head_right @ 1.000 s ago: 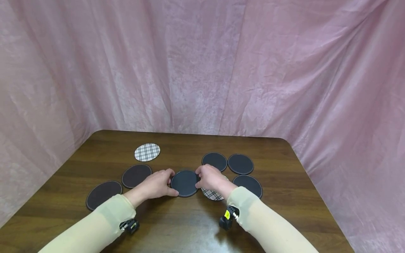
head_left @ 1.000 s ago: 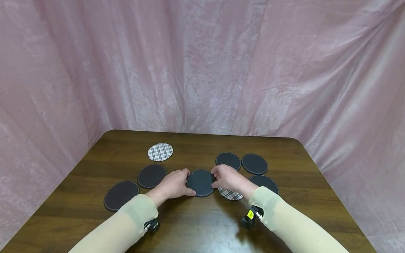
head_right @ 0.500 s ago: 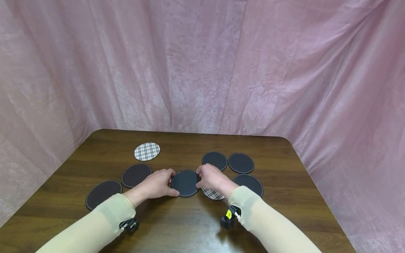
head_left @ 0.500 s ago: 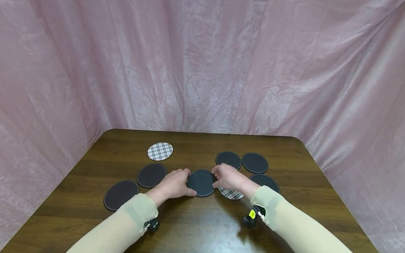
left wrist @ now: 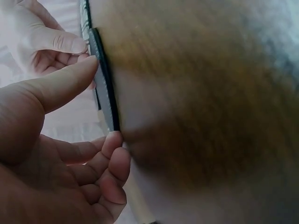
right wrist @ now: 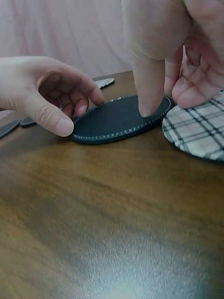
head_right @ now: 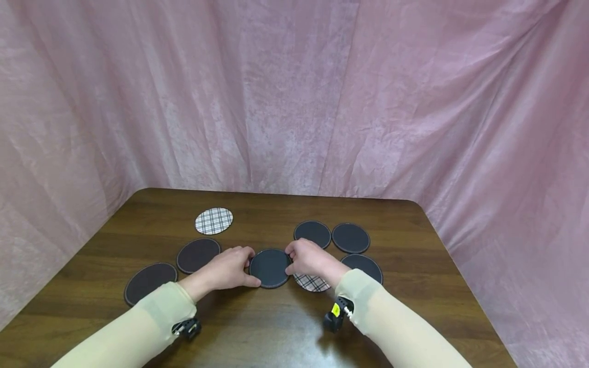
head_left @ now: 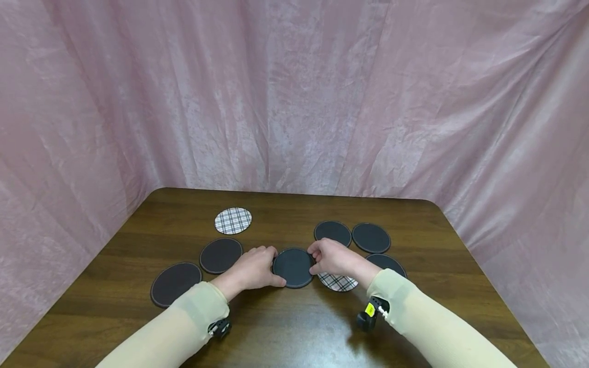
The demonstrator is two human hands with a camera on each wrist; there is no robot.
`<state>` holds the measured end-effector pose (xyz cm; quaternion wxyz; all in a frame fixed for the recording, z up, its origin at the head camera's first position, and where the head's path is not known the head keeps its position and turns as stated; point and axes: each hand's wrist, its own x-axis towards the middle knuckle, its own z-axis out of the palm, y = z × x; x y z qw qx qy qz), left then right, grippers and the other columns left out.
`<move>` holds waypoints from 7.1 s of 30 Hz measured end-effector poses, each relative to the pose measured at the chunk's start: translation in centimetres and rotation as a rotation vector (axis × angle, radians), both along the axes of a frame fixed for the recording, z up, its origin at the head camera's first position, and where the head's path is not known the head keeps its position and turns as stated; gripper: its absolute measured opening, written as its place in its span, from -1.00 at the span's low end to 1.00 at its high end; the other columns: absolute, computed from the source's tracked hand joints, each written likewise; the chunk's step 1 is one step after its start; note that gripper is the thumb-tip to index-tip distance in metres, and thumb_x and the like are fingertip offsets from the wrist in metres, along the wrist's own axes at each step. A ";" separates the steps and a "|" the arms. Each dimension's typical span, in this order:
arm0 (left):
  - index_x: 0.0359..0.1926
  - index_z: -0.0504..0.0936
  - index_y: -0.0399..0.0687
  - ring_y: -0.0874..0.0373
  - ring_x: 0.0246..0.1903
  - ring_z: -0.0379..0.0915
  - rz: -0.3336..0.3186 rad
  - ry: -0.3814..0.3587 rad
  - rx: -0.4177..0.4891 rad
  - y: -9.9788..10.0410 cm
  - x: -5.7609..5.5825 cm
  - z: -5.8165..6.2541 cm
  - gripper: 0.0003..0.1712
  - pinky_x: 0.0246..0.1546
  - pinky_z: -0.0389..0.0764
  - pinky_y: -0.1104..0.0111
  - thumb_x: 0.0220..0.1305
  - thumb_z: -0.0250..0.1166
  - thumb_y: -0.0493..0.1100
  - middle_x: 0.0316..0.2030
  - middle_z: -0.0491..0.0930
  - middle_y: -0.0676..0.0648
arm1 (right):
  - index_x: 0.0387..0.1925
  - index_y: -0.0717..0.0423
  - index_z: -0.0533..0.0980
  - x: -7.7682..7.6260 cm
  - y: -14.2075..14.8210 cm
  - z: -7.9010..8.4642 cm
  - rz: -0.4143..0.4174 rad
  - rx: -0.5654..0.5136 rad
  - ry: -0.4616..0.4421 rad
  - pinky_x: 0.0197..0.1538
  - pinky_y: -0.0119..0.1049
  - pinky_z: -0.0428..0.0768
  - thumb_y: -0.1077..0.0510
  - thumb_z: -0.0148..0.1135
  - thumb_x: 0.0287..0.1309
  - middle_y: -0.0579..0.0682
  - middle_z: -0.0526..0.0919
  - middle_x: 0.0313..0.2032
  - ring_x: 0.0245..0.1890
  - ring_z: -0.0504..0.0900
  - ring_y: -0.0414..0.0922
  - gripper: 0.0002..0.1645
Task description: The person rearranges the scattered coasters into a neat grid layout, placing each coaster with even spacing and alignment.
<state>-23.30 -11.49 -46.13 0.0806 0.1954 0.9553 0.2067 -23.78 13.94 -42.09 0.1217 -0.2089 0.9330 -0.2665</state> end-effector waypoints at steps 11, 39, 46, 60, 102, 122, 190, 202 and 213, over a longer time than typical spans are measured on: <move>0.29 0.68 -0.26 -0.22 0.23 0.52 0.118 0.058 0.015 -1.4 1.7 4.4 -0.38 0.24 0.56 -0.11 0.49 0.49 0.13 0.19 0.62 -0.25 | 0.27 0.29 0.68 -1.2 -0.4 2.0 -0.030 0.030 0.027 0.22 -0.01 0.65 0.19 0.60 0.30 0.12 0.77 0.05 0.03 0.71 -0.02 -0.45; 0.48 0.53 -0.31 -0.53 0.37 0.38 0.337 0.084 -0.057 -10.8 -8.0 1.3 -0.16 0.23 0.49 -0.38 0.56 0.30 0.28 0.37 0.50 -0.46 | 0.44 0.23 0.56 -6.4 -9.4 1.8 -0.066 0.031 0.036 0.39 -0.05 0.55 0.03 0.49 0.45 0.12 0.74 0.25 0.30 0.67 0.06 -0.33; 0.42 0.53 -0.42 -0.60 0.34 0.37 0.343 0.098 -0.067 -11.6 -8.7 1.3 -0.17 0.22 0.51 -0.36 0.56 0.29 0.24 0.31 0.52 -0.51 | 0.38 0.20 0.62 -8.7 -10.4 -0.1 -0.065 0.003 0.046 0.34 -0.10 0.59 -0.06 0.55 0.36 0.07 0.77 0.18 0.22 0.71 0.00 -0.31; 0.31 0.66 -0.40 -0.42 0.23 0.57 0.367 0.104 -0.069 -14.0 -12.7 -3.8 -0.24 0.23 0.57 -0.20 0.47 0.36 0.21 0.22 0.67 -0.41 | 0.31 0.08 0.70 -16.4 -12.7 -9.0 -0.118 0.024 0.031 0.29 -0.05 0.61 -0.23 0.57 0.27 -0.04 0.75 0.26 0.26 0.67 0.00 -0.27; -0.53 0.70 0.01 -0.04 -0.39 0.53 0.464 -0.053 0.015 -13.2 -15.5 -7.3 -0.61 -0.33 0.55 0.08 0.15 0.61 0.14 -0.46 0.61 -0.04 | -0.40 0.35 0.73 -7.8 -13.4 -1.0 -0.240 -0.255 -0.158 -0.19 -0.26 0.48 0.31 0.45 0.23 -0.09 0.48 -0.45 -0.33 0.41 -0.12 -0.86; 0.03 0.58 -0.17 -0.13 -0.18 0.62 0.402 0.074 0.094 -9.2 -14.0 -5.3 -0.33 -0.14 0.62 -0.02 0.12 0.60 0.18 -0.18 0.69 -0.12 | 0.02 0.47 0.64 -7.7 -10.3 0.3 -0.363 -0.523 -0.142 -0.03 -0.16 0.81 0.41 0.41 0.33 0.26 0.73 -0.02 -0.16 0.86 0.08 -0.73; 0.07 0.64 -0.12 0.02 -0.23 0.58 0.260 -0.024 0.095 0.7 -11.9 -6.0 -0.41 -0.13 0.59 0.13 0.18 0.66 0.07 -0.21 0.67 0.02 | 0.05 0.37 0.70 -6.9 -0.9 -0.8 -0.286 -0.127 -0.070 -0.10 -0.18 0.70 0.32 0.52 0.23 0.07 0.75 -0.28 -0.34 0.67 -0.10 -0.64; 0.06 0.72 -0.17 0.02 -0.25 0.56 0.236 -0.014 0.049 0.8 -11.8 -5.8 -0.44 -0.15 0.60 0.14 0.22 0.65 0.08 -0.21 0.67 -0.02 | -0.02 0.33 0.75 -7.2 -0.9 -1.1 -0.260 -0.070 -0.011 0.06 -0.12 0.66 0.29 0.57 0.23 0.04 0.76 -0.20 -0.21 0.61 -0.06 -0.69; 0.05 0.74 -0.16 0.02 -0.25 0.57 0.243 -0.037 0.041 0.8 -12.0 -5.9 -0.50 -0.18 0.59 0.15 0.24 0.63 0.04 -0.23 0.66 0.02 | 0.01 0.37 0.73 -7.2 -1.0 -1.3 -0.244 -0.096 -0.016 -0.05 -0.20 0.58 0.34 0.56 0.19 -0.04 0.62 -0.37 -0.30 0.52 -0.10 -0.65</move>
